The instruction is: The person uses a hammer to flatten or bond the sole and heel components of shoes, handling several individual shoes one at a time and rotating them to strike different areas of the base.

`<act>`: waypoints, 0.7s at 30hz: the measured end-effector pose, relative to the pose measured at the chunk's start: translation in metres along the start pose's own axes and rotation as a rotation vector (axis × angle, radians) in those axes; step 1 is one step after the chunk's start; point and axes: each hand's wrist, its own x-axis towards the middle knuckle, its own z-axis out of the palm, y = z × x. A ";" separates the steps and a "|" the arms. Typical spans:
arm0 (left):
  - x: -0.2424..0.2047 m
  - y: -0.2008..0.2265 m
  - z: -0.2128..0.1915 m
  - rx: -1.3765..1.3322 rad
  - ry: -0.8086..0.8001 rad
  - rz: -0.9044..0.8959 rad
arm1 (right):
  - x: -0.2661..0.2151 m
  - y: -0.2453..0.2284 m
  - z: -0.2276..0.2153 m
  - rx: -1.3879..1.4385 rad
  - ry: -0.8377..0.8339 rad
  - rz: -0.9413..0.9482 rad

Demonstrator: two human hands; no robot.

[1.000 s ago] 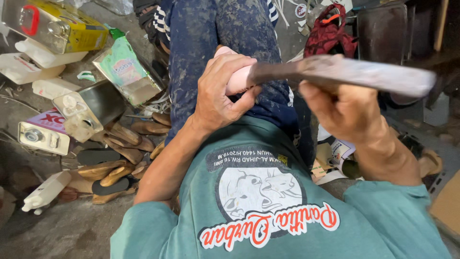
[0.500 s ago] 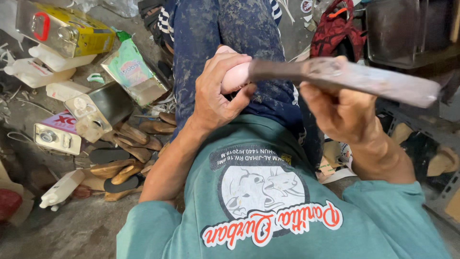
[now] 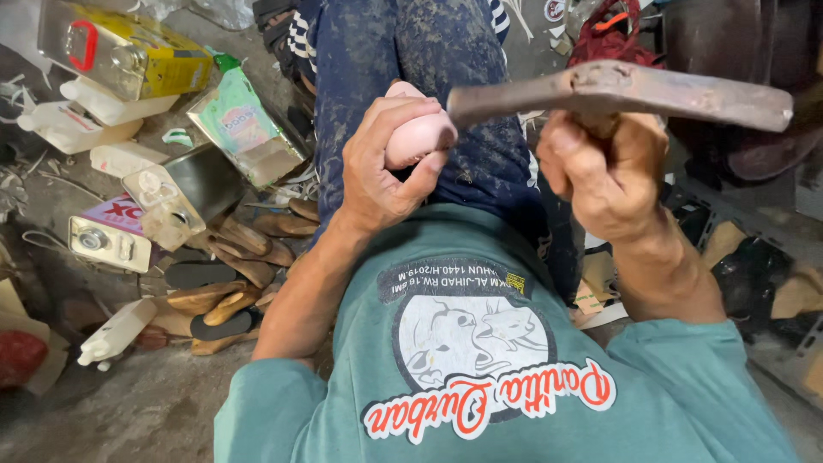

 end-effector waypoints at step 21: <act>-0.009 -0.027 -0.026 -0.228 0.253 -0.020 | -0.021 0.048 0.045 0.012 0.041 0.147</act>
